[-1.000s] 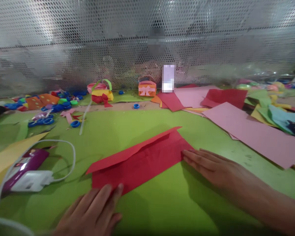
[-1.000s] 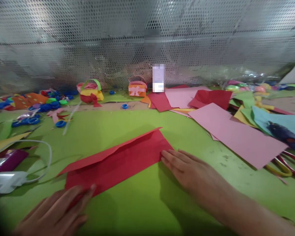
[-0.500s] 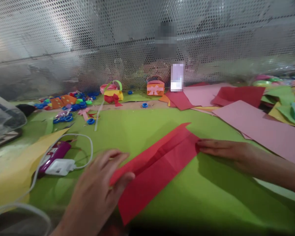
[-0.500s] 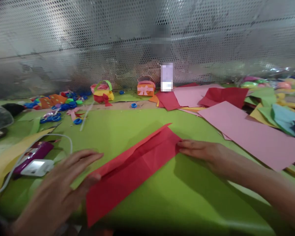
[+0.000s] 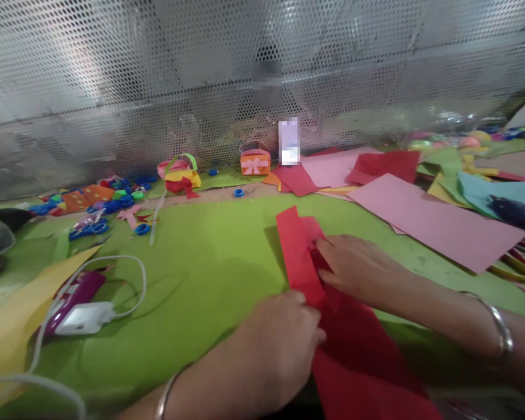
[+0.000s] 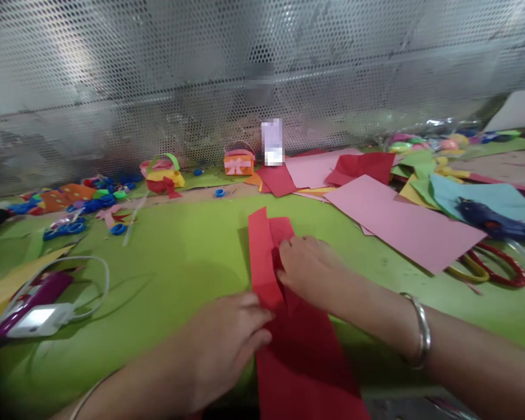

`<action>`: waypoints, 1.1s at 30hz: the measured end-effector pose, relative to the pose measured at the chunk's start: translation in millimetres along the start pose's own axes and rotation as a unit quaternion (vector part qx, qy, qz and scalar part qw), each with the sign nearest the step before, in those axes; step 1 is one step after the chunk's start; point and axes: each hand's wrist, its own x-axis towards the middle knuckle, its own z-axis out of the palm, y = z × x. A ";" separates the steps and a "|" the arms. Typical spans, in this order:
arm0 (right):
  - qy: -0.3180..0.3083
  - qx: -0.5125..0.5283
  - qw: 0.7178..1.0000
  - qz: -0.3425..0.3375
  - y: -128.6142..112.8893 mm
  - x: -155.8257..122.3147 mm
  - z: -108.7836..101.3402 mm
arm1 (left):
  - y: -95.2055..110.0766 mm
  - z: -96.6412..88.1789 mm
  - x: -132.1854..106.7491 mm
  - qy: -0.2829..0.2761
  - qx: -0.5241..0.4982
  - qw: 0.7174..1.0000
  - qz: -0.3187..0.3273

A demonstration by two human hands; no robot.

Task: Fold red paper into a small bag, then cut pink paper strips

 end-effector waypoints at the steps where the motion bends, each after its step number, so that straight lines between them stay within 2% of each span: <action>1: -0.002 0.002 1.000 -0.001 -2.1 -1.2 0.2 | 0.5 -2.6 6.0 -0.003 0.027 1.000 0.007; 4: -0.005 0.019 1.000 -0.008 -1.1 -6.4 0.2 | -0.3 -9.8 22.1 -0.016 0.077 0.997 -0.013; 7: -0.008 0.044 0.999 0.001 9.3 -12.8 -2.6 | -3.7 -12.2 33.7 -0.035 0.082 0.996 -0.017; 12: 0.026 0.165 0.980 0.106 42.8 -22.4 -6.7 | -6.7 -14.6 45.8 -0.051 0.091 0.995 0.001; 15: -0.010 0.208 0.968 0.143 59.1 -23.1 -6.5 | -7.3 -18.0 52.5 -0.060 0.094 0.994 0.004; 20: -0.072 0.195 0.972 0.107 63.5 -8.6 -14.0 | -11.8 -12.5 61.4 -0.035 0.105 0.993 0.048; 27: -0.173 0.187 0.967 0.018 65.0 2.8 -29.3 | -22.6 11.8 64.4 0.028 0.130 0.990 0.040; 33: -0.152 0.158 0.976 0.014 83.5 -10.4 -14.5 | -29.2 20.9 69.6 0.048 0.144 0.988 0.033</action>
